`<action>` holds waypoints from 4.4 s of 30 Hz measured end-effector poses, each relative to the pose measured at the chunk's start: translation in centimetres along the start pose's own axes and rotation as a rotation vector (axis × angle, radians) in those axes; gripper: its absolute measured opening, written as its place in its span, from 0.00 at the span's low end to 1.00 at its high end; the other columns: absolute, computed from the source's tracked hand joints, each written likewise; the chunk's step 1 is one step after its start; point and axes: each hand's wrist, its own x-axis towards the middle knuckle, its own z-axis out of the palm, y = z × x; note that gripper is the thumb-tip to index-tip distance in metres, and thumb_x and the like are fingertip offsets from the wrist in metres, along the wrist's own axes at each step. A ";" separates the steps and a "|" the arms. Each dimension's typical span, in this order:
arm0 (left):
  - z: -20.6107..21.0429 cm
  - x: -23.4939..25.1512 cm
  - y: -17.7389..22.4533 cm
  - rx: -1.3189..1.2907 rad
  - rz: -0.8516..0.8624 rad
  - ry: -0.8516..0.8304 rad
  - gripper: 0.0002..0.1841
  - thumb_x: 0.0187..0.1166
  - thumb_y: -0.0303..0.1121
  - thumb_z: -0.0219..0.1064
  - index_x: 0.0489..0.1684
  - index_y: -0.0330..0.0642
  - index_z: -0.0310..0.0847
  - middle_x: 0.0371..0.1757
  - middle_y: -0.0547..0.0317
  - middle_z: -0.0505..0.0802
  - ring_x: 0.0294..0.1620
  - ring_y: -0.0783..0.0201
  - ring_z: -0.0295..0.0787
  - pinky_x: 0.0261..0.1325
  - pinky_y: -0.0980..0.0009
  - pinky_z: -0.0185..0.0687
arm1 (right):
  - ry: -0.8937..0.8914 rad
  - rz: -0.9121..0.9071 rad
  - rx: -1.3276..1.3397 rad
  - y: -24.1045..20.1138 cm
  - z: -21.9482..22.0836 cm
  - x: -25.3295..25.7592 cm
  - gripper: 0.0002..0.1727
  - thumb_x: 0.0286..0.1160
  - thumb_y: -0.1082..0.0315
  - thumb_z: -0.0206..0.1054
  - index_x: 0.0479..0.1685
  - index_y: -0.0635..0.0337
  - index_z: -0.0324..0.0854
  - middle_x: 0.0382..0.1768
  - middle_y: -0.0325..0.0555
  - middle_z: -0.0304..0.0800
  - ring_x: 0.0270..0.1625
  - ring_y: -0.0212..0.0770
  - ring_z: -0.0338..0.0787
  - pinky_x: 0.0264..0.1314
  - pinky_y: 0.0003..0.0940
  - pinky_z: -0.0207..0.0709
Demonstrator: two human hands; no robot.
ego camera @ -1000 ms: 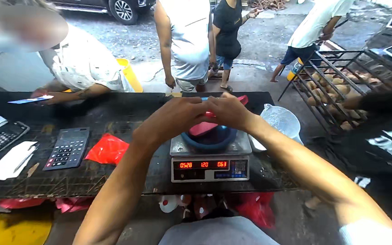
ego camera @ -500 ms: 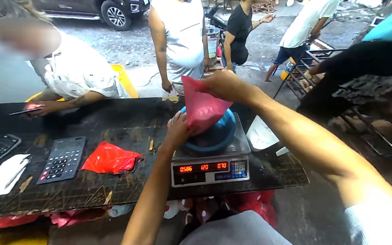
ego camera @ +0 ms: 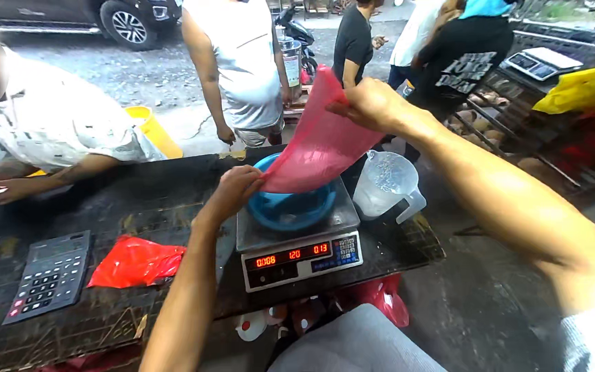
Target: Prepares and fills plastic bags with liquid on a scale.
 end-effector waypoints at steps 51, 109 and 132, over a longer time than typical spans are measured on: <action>-11.0 8.7 4.4 0.193 0.104 -0.423 0.14 0.90 0.34 0.57 0.30 0.45 0.80 0.24 0.64 0.81 0.26 0.68 0.78 0.32 0.63 0.74 | 0.177 -0.055 0.076 9.4 10.0 -6.2 0.34 0.92 0.47 0.48 0.30 0.68 0.84 0.29 0.60 0.88 0.41 0.60 0.92 0.48 0.59 0.83; 2.1 3.9 -2.7 0.353 -0.312 -0.063 0.13 0.84 0.45 0.65 0.48 0.52 0.94 0.81 0.52 0.80 0.87 0.34 0.61 0.76 0.18 0.50 | -0.238 -0.340 -0.198 -3.1 5.4 1.1 0.04 0.77 0.69 0.66 0.42 0.58 0.85 0.24 0.58 0.85 0.32 0.67 0.89 0.32 0.68 0.77; 1.4 -4.5 7.6 -0.493 -0.322 0.067 0.22 0.90 0.45 0.57 0.76 0.43 0.76 0.69 0.55 0.88 0.65 0.63 0.88 0.69 0.59 0.85 | -0.657 -0.339 -0.028 -8.6 14.5 0.3 0.27 0.71 0.36 0.70 0.48 0.51 0.85 0.32 0.49 0.89 0.41 0.57 0.91 0.40 0.65 0.80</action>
